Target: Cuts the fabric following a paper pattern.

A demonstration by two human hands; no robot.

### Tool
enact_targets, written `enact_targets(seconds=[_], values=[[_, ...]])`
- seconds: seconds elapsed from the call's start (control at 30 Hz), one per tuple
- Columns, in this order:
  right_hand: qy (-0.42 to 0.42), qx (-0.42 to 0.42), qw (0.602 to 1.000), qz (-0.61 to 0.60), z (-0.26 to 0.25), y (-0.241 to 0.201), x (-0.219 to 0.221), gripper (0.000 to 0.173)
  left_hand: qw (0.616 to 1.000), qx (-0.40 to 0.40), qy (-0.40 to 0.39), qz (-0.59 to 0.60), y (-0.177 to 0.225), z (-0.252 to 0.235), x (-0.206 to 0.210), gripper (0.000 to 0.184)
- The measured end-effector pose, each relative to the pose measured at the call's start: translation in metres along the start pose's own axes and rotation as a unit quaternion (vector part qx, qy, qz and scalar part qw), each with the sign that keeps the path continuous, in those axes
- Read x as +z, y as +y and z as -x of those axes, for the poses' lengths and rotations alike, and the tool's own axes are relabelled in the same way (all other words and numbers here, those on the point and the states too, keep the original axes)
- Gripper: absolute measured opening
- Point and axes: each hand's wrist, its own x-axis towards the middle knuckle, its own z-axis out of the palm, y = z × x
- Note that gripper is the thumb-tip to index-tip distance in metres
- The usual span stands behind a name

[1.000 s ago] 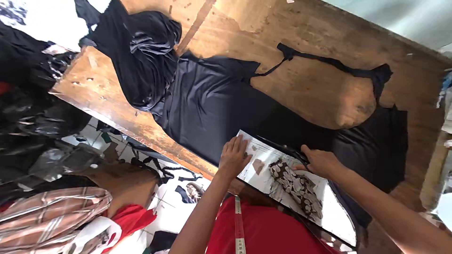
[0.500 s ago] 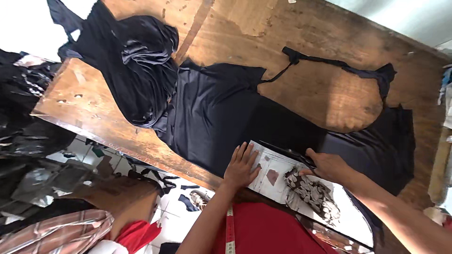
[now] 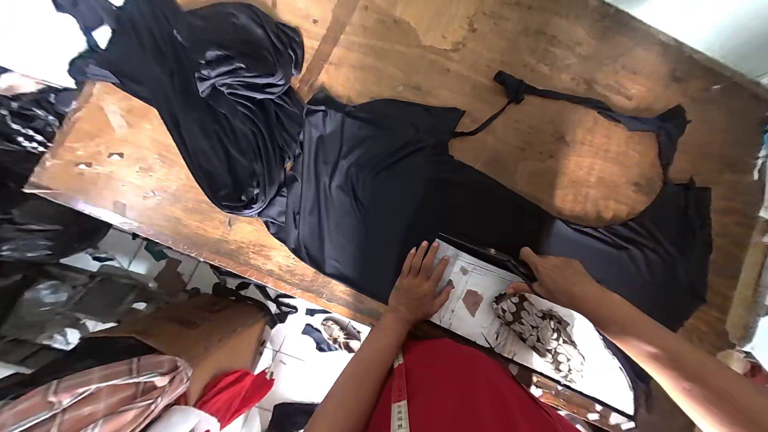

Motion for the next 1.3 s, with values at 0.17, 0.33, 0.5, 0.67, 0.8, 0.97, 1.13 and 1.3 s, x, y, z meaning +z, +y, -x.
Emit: enact_targets(seconds=[0.17,0.33,0.5,0.67,0.8,0.97,1.13,1.3], values=[[0.012,0.000,1.000,0.004,-0.002,-0.004,-0.004,0.090,1.000,0.000,0.005,0.003,-0.001,-0.001,0.001,0.058],[0.009,-0.009,1.000,-0.003,-0.008,-0.012,-0.006,0.089,1.000,-0.001,0.000,-0.002,0.000,-0.002,0.000,0.059],[0.021,-0.002,1.000,-0.002,-0.009,-0.014,-0.001,0.088,1.000,-0.005,0.004,-0.006,0.000,-0.001,0.000,0.058],[0.022,-0.006,1.000,-0.009,-0.008,-0.022,-0.007,0.091,1.000,-0.003,0.006,-0.013,0.001,-0.001,-0.001,0.058],[0.003,0.001,1.000,-0.019,-0.008,-0.029,-0.009,0.089,1.000,0.001,0.008,-0.016,0.000,-0.001,-0.001,0.058],[0.005,0.002,0.999,-0.040,-0.003,-0.034,-0.012,0.087,1.000,-0.001,-0.003,-0.022,0.001,-0.001,-0.002,0.058],[0.020,0.042,0.994,-0.095,0.029,-0.036,-0.003,0.091,1.000,0.007,-0.005,0.027,-0.005,0.001,-0.008,0.072],[0.016,0.069,0.960,-0.271,0.080,-0.021,0.053,0.086,1.000,-0.017,-0.017,0.011,-0.034,0.019,-0.028,0.073]])
